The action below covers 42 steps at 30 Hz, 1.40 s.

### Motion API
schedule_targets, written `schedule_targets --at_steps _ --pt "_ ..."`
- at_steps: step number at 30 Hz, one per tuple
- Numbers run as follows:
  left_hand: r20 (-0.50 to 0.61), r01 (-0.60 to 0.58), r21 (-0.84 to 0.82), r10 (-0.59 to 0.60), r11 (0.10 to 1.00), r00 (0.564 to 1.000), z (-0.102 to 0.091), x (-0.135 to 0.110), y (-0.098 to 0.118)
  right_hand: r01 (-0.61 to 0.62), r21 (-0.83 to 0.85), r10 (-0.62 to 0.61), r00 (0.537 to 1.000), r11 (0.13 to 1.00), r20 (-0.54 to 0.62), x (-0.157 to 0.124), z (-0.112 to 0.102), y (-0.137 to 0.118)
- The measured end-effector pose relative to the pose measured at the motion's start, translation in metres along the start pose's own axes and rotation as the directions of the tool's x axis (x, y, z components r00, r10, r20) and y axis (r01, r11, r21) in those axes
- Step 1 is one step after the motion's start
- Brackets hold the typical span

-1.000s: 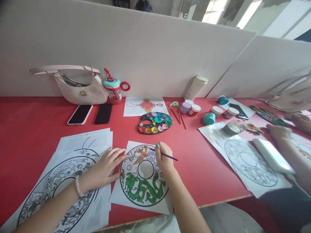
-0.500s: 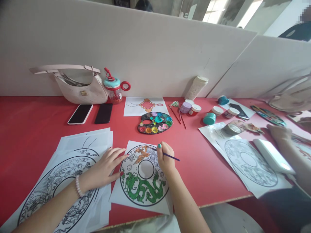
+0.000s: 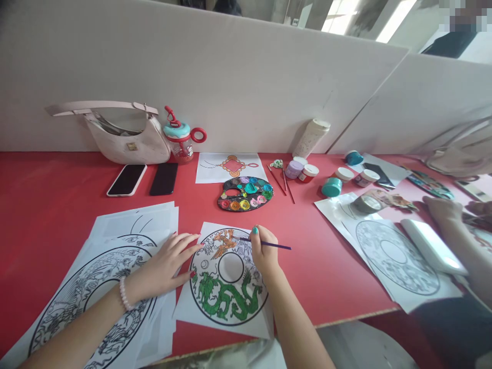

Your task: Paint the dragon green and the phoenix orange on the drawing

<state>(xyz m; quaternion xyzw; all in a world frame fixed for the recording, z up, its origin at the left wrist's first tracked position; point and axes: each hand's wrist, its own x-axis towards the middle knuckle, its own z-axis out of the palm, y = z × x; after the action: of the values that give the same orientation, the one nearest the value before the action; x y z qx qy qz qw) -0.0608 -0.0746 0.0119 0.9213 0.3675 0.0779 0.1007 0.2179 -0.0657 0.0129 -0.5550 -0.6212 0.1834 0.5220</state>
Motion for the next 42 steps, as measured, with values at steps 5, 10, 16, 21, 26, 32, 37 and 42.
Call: schedule_targets --at_steps 5,10,16,21,26,32,37,42 --pt "-0.015 -0.007 0.007 0.007 1.000 1.000 0.003 -0.002 -0.001 -0.001 0.003 0.002 1.000 1.000 -0.026 -0.001 -0.001 0.001" --pt "-0.027 -0.013 0.018 0.013 1.000 1.000 0.003 -0.002 -0.001 0.002 0.004 -0.002 0.999 1.000 -0.033 -0.002 -0.001 0.001" --pt "-0.010 -0.005 0.027 0.006 1.000 1.000 0.001 -0.001 -0.001 -0.016 0.007 0.016 0.999 1.000 -0.039 -0.002 -0.001 0.001" --pt "-0.025 -0.003 0.025 0.004 1.000 1.000 0.001 -0.001 0.000 -0.012 0.016 0.012 1.000 1.000 -0.007 -0.002 -0.002 -0.002" --pt "-0.022 -0.008 0.023 0.008 1.000 1.000 -0.001 -0.001 0.000 -0.035 0.065 0.037 0.999 0.997 -0.024 -0.004 -0.003 -0.003" --pt "-0.107 0.041 0.015 -0.039 0.999 0.993 -0.007 0.001 -0.009 -0.110 0.387 0.149 0.986 0.915 -0.073 0.001 -0.005 -0.009" --pt "-0.098 0.090 -0.066 -0.096 0.994 0.990 -0.012 0.005 -0.016 -0.194 0.444 0.139 0.978 0.875 0.154 0.024 -0.020 -0.011" --pt "-0.060 0.026 -0.071 -0.030 0.997 0.998 -0.008 0.003 -0.017 -0.065 0.179 0.010 0.956 0.982 0.292 0.053 -0.037 -0.002"
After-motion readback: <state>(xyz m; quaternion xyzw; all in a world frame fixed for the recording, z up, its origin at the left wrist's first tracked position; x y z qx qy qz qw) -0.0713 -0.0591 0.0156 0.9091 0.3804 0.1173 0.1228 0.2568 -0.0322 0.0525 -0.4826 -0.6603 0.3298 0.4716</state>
